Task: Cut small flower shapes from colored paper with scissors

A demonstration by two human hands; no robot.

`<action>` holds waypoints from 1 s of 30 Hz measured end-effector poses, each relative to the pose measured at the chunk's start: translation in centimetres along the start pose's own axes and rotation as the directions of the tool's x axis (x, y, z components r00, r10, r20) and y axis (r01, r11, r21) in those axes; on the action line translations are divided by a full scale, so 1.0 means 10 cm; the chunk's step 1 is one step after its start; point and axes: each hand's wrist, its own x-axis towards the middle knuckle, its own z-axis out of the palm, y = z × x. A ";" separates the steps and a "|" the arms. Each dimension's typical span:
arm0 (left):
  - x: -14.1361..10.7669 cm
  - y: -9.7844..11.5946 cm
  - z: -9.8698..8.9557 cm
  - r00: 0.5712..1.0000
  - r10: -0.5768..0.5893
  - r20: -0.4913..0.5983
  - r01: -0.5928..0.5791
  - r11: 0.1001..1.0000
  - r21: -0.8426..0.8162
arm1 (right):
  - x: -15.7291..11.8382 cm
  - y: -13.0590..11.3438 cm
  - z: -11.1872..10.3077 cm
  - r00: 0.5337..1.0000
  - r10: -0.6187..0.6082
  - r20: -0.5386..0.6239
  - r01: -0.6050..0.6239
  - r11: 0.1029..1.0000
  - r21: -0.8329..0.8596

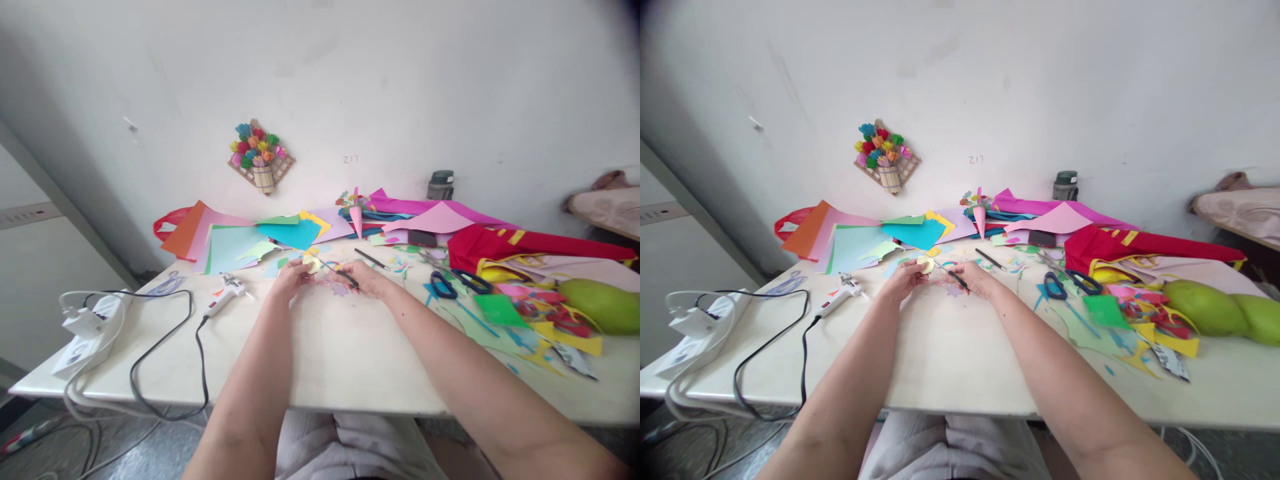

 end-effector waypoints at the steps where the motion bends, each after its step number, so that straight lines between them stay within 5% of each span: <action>1: 0.00 0.01 0.00 1.000 -0.011 0.005 0.011 1.000 -0.001 | 0.00 0.00 0.00 1.000 0.000 -0.001 0.000 1.000 -0.002; 13: 0.00 0.01 0.02 0.999 0.027 -0.035 -0.025 0.999 0.034 | -0.10 -0.09 0.02 0.999 0.048 0.017 -0.047 0.998 -0.029; 30: -0.07 0.05 0.05 0.991 -0.054 0.126 0.044 0.996 0.079 | -0.08 -0.05 -0.01 0.998 0.058 -0.012 -0.059 0.996 -0.071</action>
